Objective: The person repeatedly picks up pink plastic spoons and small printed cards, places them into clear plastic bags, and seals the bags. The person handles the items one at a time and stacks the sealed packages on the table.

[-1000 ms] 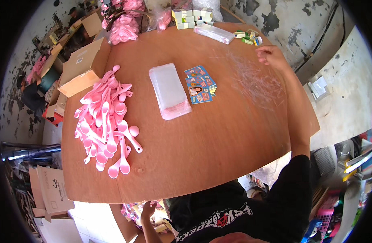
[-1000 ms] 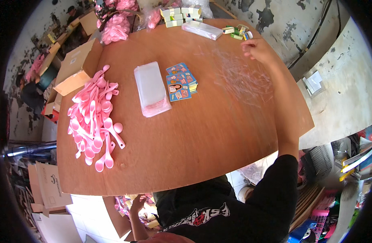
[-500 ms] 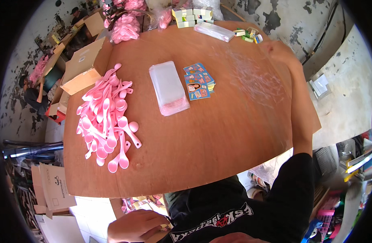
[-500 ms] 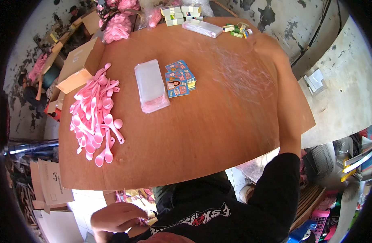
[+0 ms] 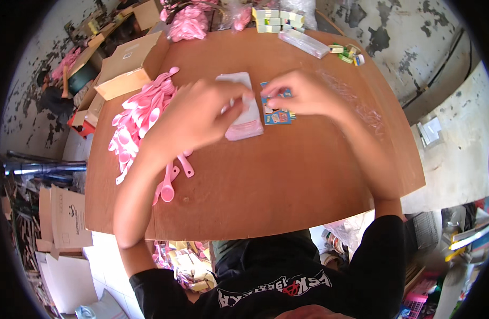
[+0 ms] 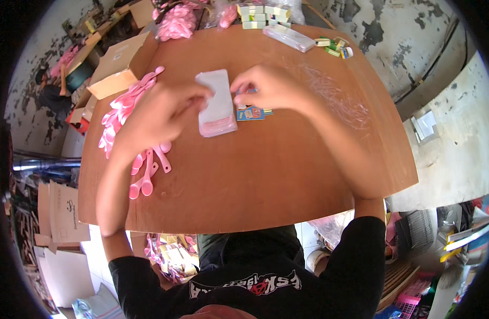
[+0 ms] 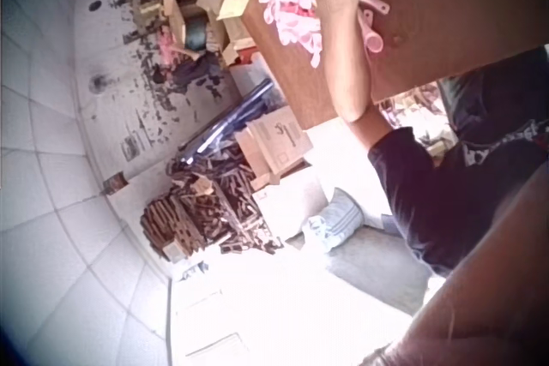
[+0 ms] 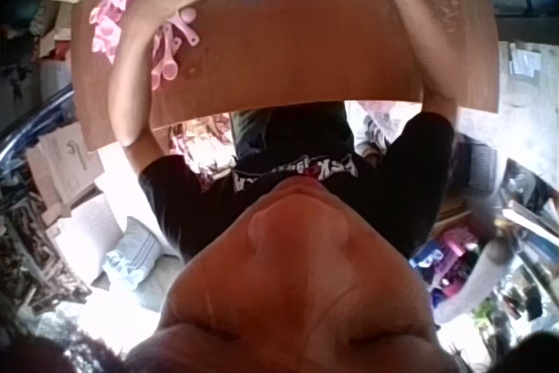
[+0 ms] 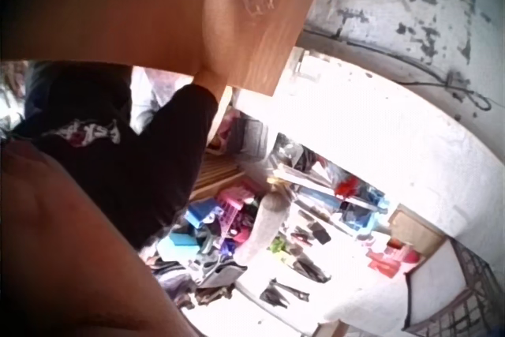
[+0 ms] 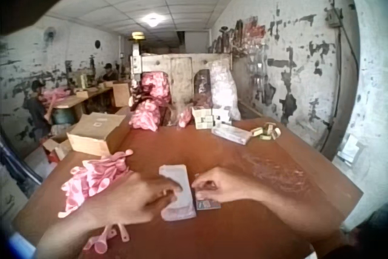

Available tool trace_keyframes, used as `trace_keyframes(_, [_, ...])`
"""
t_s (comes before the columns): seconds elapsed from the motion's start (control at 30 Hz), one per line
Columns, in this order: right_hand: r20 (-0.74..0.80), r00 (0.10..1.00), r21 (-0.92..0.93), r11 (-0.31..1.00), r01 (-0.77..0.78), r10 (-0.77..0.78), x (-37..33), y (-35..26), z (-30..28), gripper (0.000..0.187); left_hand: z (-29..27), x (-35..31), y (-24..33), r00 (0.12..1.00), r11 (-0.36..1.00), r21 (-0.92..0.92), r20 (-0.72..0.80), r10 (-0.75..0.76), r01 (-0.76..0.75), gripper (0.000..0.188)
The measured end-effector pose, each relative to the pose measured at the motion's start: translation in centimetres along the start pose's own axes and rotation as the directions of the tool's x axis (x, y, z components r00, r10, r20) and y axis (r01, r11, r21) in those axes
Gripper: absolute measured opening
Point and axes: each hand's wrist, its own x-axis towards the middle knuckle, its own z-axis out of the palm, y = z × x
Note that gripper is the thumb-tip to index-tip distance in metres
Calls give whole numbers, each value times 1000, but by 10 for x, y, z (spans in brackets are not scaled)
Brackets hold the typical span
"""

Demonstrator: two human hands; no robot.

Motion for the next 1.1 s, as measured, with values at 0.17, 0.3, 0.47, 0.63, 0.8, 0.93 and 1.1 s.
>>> trace_keyframes(0.17, [-18,999,-233,972,27,-32,37,11,62,22,59,39,-65,980,979,-167,-142,-142,117,21])
trace_keyframes(0.3, [-14,999,-270,962,41,-46,43,30,75,13,88,33,-80,905,828,-491,-164,-393,270,24])
trace_keyframes(0.47, [1,999,-251,967,39,-40,46,31,79,12,104,8,-80,783,595,-714,-107,-613,369,27])
trace_keyframes(0.63, [21,998,-167,984,-62,66,45,20,71,12,118,-10,-75,773,584,-760,-177,-609,286,25])
trace_keyframes(0.8, [4,999,-157,987,36,-36,51,32,78,12,119,-16,-89,760,574,-782,-216,-613,241,26])
trace_keyframes(0.93, [-8,992,-147,981,124,-127,48,42,76,10,116,-22,-90,795,775,-542,-288,-534,324,39])
trace_keyframes(1.1, [-148,989,105,994,8,8,45,45,59,10,120,-25,-89,896,954,-199,-344,-281,223,58])
